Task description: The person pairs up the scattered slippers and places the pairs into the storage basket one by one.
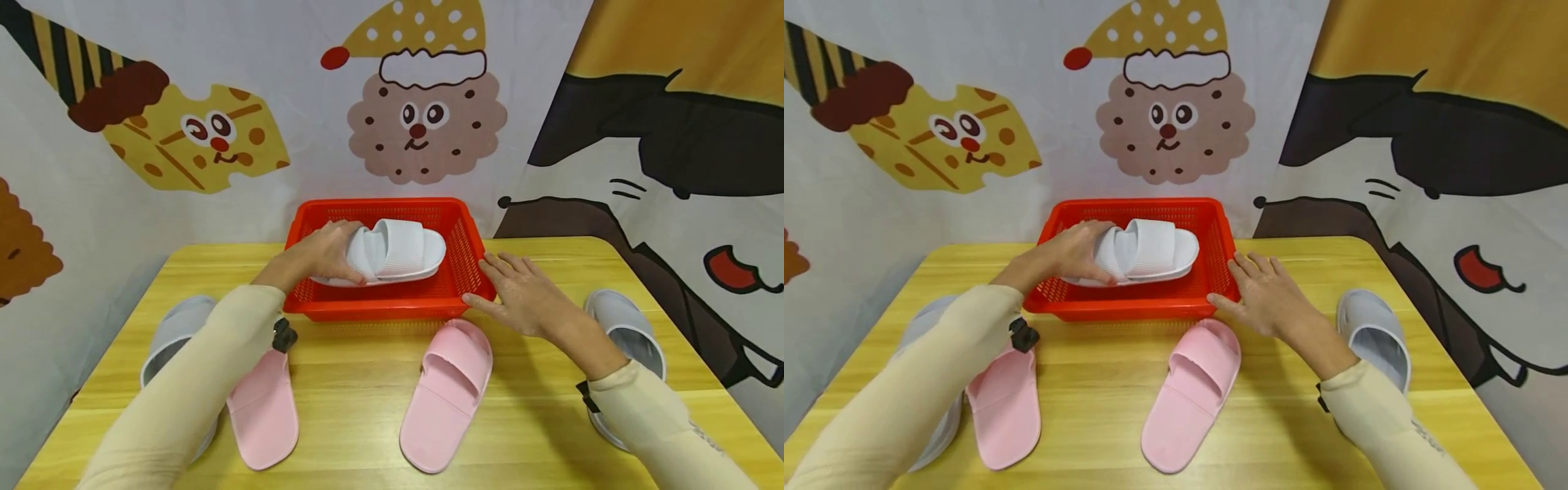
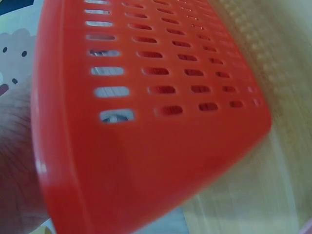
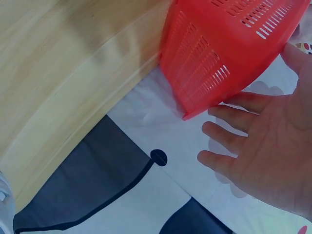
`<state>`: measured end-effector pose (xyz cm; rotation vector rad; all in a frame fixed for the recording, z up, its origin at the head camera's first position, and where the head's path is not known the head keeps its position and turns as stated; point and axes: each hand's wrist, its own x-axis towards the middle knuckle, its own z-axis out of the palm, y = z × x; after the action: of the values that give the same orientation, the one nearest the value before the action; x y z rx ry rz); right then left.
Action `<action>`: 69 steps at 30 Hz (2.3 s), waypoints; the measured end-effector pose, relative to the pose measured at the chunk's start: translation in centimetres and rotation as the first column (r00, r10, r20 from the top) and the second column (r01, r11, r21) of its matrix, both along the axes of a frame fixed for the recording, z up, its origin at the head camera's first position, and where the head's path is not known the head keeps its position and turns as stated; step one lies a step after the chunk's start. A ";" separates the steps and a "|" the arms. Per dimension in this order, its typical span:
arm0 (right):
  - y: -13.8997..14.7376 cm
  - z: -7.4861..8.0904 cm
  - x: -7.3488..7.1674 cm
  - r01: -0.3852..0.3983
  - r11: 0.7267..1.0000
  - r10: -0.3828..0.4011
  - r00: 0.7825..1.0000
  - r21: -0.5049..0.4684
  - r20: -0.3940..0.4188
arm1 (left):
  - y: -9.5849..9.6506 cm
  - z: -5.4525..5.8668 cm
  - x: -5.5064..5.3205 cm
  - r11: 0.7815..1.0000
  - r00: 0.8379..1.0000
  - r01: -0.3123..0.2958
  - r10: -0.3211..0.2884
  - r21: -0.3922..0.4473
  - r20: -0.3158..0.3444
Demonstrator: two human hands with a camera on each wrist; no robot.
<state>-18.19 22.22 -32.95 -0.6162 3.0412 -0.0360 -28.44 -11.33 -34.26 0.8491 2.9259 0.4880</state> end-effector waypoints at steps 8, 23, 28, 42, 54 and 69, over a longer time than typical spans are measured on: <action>0.0 0.0 0.0 -0.003 1.000 0.003 1.000 0.004 0.027 | 0.9 -1.2 -1.2 1.000 0.999 -0.007 0.007 0.010 0.051; 0.0 0.1 -0.2 0.003 1.000 -0.002 0.998 -0.020 0.062 | 1.5 -2.2 -2.3 0.991 0.999 -0.032 0.033 -0.126 0.005; 0.1 0.1 -0.1 0.005 1.000 -0.004 0.998 -0.025 0.059 | 1.8 -2.0 -2.5 0.979 1.000 -0.023 0.026 -0.201 0.012; 0.1 -0.1 -0.1 0.009 0.999 -0.007 0.999 -0.038 0.052 | 2.8 -2.1 -2.4 0.951 0.988 -0.041 0.084 -0.307 0.127; 0.1 -0.2 0.0 0.009 0.999 -0.007 0.999 -0.035 0.049 | 3.1 -2.3 -2.5 0.930 0.977 -0.028 0.104 -0.367 0.188; 0.0 -0.1 -0.1 -0.006 1.000 0.007 0.998 -0.028 0.057 | 3.3 -2.4 -2.2 0.933 0.976 -0.055 0.126 -0.356 0.178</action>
<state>-18.27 22.19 -33.04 -0.6160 2.9882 -0.0941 -30.59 -8.03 -36.62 0.5830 2.7522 0.0430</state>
